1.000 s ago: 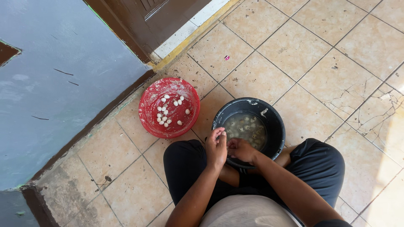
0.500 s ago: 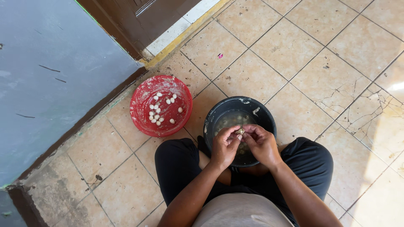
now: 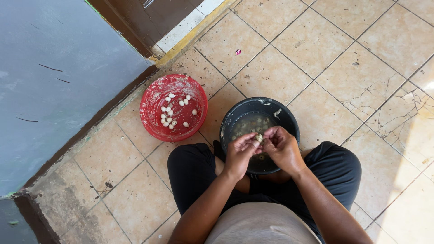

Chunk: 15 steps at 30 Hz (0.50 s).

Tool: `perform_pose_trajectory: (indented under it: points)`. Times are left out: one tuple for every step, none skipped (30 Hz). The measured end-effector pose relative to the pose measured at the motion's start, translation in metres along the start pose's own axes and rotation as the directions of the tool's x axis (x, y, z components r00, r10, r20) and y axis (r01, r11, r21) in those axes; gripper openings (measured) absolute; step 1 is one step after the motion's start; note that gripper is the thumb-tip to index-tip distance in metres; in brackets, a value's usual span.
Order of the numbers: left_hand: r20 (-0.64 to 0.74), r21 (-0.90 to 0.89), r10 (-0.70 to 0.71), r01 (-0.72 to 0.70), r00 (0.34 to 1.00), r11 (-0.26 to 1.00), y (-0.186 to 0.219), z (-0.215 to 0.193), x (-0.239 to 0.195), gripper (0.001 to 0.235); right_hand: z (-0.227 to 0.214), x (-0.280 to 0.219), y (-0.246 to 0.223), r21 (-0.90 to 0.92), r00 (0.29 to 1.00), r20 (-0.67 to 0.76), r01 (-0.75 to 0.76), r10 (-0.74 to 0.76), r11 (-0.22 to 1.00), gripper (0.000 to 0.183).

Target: The person sits on the floor and peels hard-boiled eggs one by one. They retrieve eggs from a black bowl of water, remove the shells by hand, and place the peeled eggs into a red bowl.

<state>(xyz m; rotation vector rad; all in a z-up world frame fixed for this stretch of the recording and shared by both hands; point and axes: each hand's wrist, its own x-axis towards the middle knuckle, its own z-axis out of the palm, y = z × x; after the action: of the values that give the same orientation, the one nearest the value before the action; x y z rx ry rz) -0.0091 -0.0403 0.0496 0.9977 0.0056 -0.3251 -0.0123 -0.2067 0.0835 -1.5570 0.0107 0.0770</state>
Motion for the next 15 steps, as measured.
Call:
perform_pose_trajectory:
  points:
    - [0.023,-0.188,-0.118,0.121,0.993,0.975,0.001,-0.004,0.003,0.027,-0.001,0.002,0.001,0.002,1.0,-0.014,0.01,-0.01,1.0,0.011]
    - [0.045,-0.252,-0.143,0.15,0.989,0.956,0.002,-0.007,0.003,0.029,-0.003,0.005,0.002,0.004,0.999,-0.029,0.021,-0.02,1.0,0.012]
    - [0.069,-0.312,-0.165,0.179,0.984,0.933,0.003,-0.01,0.003,0.03,-0.003,0.007,0.002,0.007,0.999,-0.043,0.033,-0.032,0.999,0.012]
    - [0.095,-0.369,-0.186,0.208,0.978,0.906,0.003,-0.012,0.003,0.031,-0.005,0.009,0.001,-0.156,0.996,-0.087,0.001,-0.014,0.988,0.011]
    - [0.095,-0.374,-0.19,0.212,0.977,0.903,0.002,-0.014,0.001,0.032,-0.007,0.009,-0.001,-0.312,0.991,-0.134,-0.044,0.002,0.949,0.01]
    - [0.096,-0.378,-0.194,0.216,0.976,0.9,0.001,-0.015,0.0,0.033,-0.008,0.008,-0.003,-0.458,0.983,-0.182,-0.095,0.011,0.884,0.01]
    - [0.099,-0.38,-0.192,0.215,0.976,0.9,0.002,-0.016,0.002,0.034,-0.007,0.01,-0.007,-0.508,0.985,-0.118,0.05,-0.127,0.86,0.01]
    - [0.095,-0.342,-0.174,0.196,0.98,0.919,0.003,-0.017,0.004,0.034,-0.007,0.009,-0.013,-0.546,0.964,-0.047,0.194,-0.261,0.815,0.012]
    - [0.091,-0.308,-0.161,0.182,0.983,0.934,0.001,-0.016,0.002,0.034,-0.006,0.006,-0.017,-0.574,0.925,0.03,0.327,-0.379,0.751,0.014]
    - [0.086,-0.272,-0.149,0.167,0.985,0.948,-0.002,-0.016,0.001,0.035,-0.003,0.005,-0.021,-0.559,0.923,0.055,0.345,-0.381,0.754,0.014]
    - [0.065,-0.217,-0.133,0.144,0.989,0.965,-0.004,-0.015,0.0,0.035,0.0,0.003,-0.025,-0.546,0.922,0.075,0.357,-0.38,0.758,0.015]
    - [0.046,-0.16,-0.116,0.122,0.992,0.98,-0.007,-0.013,0.0,0.035,0.002,0.0,-0.029,-0.532,0.921,0.095,0.369,-0.379,0.762,0.016]
    - [0.029,-0.098,-0.089,0.092,0.996,0.991,-0.008,-0.013,0.001,0.036,0.006,0.001,-0.034,-0.546,0.924,0.107,0.363,-0.366,0.756,0.017]
    - [0.014,-0.041,-0.067,0.068,0.998,0.997,-0.008,-0.012,0.002,0.036,0.008,0.001,-0.039,-0.559,0.928,0.12,0.357,-0.353,0.749,0.018]
    - [-0.003,0.016,-0.046,0.046,0.999,0.999,-0.009,-0.012,0.001,0.035,0.011,0.0,-0.042,-0.572,0.932,0.133,0.349,-0.337,0.742,0.019]
